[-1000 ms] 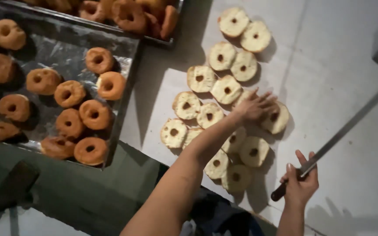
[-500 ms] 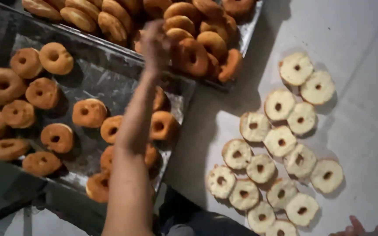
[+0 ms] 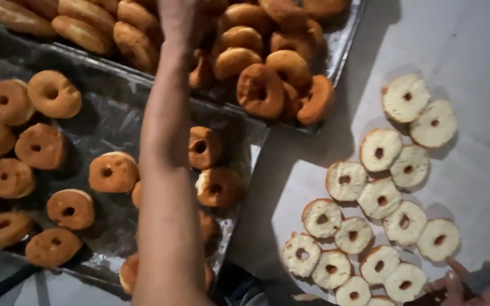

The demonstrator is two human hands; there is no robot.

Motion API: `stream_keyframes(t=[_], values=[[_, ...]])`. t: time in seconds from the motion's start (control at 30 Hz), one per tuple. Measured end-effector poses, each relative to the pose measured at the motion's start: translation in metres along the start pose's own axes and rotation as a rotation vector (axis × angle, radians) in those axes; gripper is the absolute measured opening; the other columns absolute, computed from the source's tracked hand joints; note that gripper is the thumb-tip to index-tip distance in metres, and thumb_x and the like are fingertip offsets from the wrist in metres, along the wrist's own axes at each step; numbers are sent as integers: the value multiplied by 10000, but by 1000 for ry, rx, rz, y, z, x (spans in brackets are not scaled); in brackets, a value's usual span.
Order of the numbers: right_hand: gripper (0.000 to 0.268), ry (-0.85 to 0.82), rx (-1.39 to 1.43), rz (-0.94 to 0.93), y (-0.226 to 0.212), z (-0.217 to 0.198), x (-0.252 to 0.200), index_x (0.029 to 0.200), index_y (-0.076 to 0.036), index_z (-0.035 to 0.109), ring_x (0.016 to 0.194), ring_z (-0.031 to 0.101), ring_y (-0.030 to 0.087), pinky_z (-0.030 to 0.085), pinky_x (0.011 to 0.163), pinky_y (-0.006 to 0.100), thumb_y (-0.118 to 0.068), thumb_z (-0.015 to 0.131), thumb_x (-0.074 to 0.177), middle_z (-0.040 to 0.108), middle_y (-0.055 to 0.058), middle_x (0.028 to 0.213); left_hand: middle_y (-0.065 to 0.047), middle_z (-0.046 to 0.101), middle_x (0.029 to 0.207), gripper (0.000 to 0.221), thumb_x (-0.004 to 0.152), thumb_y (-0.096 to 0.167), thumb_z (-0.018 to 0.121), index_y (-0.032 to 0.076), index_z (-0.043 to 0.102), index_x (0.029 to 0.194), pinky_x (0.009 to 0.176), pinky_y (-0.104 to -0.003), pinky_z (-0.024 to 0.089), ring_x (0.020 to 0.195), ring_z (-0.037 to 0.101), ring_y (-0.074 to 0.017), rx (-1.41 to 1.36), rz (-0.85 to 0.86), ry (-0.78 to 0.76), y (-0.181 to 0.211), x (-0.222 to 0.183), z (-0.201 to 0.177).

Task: The person takes fried donuts one at a time from metal trays and slices each donut horizontally in half using a long knife, laying the cut halves in rows on the white worktable while reaching for the next whole donut.

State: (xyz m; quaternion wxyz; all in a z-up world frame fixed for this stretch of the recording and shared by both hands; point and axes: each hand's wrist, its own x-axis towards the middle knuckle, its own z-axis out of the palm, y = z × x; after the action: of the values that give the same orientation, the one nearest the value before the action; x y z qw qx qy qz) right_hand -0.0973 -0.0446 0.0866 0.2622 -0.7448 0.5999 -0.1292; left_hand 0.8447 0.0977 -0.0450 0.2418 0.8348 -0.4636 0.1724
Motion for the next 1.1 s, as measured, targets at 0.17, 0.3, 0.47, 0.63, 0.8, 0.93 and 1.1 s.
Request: stream_keyframes(t=[0.17, 0.3, 0.47, 0.63, 0.8, 0.93, 1.1], values=[[605, 162, 291, 12, -106, 5, -36, 1612, 35, 321, 673, 642, 145, 543, 635, 302, -39, 588, 1074, 682, 183, 1112, -143, 710, 1103, 388, 826, 144, 823, 53, 679, 1174, 821, -441, 595, 956, 697, -319, -631, -154, 249, 56, 7, -85], [182, 40, 410, -82, -83, 22, -59, 1229, 43, 638, 669, 601, 101, 499, 659, 256, -23, 644, 1060, 712, 119, 988, -99, 698, 1133, 409, 883, 127, 747, 61, 613, 1264, 799, -334, 625, 970, 708, -202, -1535, -523, 266, 164, -36, -171], [434, -211, 757, -165, -143, 64, -52, 1429, -38, 442, 595, 598, 95, 515, 568, 254, -100, 547, 1013, 666, 68, 870, -86, 621, 1252, 694, 928, 327, 827, 8, 488, 1444, 989, -336, 514, 1113, 605, -189, -2120, -444, 69, 365, -117, -186], [715, -418, 907, -448, -200, 5, -64, 1627, -77, 119, 611, 639, 97, 575, 601, 270, -101, 511, 1030, 739, 138, 1116, -100, 604, 1332, 773, 918, 315, 816, 20, 442, 1527, 1083, -377, 506, 1222, 605, -216, -2378, -656, -163, 532, -203, -184], [707, -461, 721, -236, -159, -42, -81, 1685, -112, 218, 515, 608, 83, 579, 582, 253, -110, 528, 1049, 682, 112, 672, -209, 662, 1265, 610, 957, 291, 768, -72, 526, 1384, 1034, -432, 550, 1160, 674, -310, -2463, -760, -361, 628, -244, -207], [685, -452, 797, -206, -130, -72, -86, 1649, -109, 184, 505, 600, 54, 556, 526, 236, -118, 450, 1017, 764, 64, 858, -150, 681, 1217, 536, 918, 236, 754, -21, 550, 1341, 979, -433, 579, 1097, 698, -274, -2386, -890, -407, 673, -261, -203], [666, -512, 767, -247, -100, -75, -88, 1650, -162, 168, 488, 564, 62, 537, 497, 236, -122, 436, 1042, 735, 58, 845, -164, 696, 1143, 423, 1017, 196, 718, -55, 574, 1327, 871, -414, 599, 982, 700, -264, -2216, -892, -174, 701, -270, -179]])
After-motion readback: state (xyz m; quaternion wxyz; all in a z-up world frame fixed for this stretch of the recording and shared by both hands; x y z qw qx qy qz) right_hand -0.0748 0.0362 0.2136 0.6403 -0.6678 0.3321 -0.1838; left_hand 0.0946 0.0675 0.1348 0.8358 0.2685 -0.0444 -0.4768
